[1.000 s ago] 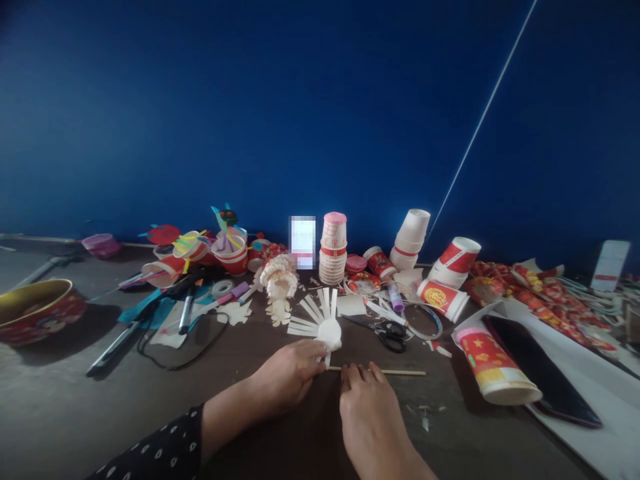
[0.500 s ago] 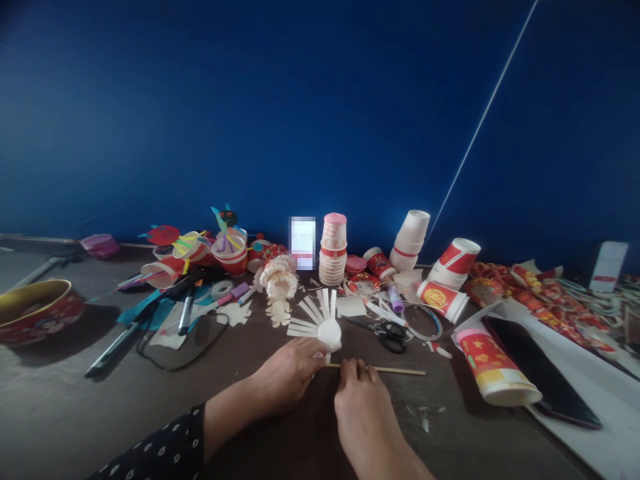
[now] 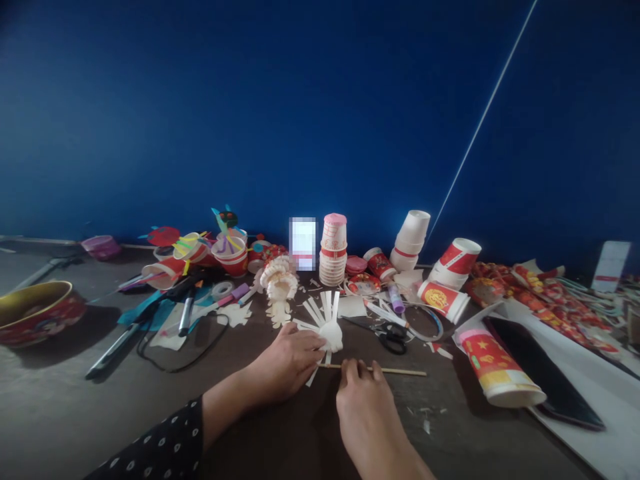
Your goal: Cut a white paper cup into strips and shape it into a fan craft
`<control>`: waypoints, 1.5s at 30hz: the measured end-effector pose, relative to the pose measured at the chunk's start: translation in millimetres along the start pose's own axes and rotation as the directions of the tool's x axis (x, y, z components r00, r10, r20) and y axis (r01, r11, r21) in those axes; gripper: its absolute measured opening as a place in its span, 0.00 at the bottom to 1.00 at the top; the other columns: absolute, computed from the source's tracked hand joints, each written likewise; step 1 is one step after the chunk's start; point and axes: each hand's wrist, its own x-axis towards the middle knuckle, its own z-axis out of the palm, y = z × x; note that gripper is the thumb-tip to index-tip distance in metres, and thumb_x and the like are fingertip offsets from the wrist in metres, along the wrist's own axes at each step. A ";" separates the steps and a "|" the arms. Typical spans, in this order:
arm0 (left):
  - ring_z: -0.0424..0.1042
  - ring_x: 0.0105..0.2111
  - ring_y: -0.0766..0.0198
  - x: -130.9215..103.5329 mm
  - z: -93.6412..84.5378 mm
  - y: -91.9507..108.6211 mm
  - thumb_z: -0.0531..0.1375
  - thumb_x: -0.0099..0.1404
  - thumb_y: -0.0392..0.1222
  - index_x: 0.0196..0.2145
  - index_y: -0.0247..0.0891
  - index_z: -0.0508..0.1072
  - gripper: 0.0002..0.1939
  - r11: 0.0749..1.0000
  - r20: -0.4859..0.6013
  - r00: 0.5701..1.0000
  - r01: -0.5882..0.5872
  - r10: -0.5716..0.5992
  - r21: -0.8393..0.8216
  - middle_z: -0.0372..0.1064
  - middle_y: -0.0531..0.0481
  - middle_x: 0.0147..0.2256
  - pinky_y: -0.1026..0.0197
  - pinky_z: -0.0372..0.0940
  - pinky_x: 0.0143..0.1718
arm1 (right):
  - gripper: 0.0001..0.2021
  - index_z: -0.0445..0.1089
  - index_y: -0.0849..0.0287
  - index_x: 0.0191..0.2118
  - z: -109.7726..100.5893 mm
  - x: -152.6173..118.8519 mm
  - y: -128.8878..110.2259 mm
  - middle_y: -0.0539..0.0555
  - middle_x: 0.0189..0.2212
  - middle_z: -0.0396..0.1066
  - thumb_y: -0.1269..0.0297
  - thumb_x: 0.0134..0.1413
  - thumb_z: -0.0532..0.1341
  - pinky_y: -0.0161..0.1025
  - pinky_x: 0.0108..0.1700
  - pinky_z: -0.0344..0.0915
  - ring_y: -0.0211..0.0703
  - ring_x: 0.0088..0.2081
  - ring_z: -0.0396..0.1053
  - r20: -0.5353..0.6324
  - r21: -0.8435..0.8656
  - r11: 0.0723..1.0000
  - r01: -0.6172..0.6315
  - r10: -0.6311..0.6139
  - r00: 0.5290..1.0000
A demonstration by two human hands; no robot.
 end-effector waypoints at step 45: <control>0.66 0.34 0.62 3.3 11.7 -1.8 0.52 0.64 0.39 0.24 0.35 0.67 0.13 0.999 -0.065 0.997 0.032 -0.033 -0.012 0.68 0.51 0.28 0.58 0.56 0.36 | 0.42 0.54 0.80 0.57 -13.2 6.2 -16.2 0.79 0.57 0.50 0.41 0.53 0.49 0.62 0.55 0.47 0.69 0.58 0.49 0.293 0.129 0.970 -0.208 0.163 0.942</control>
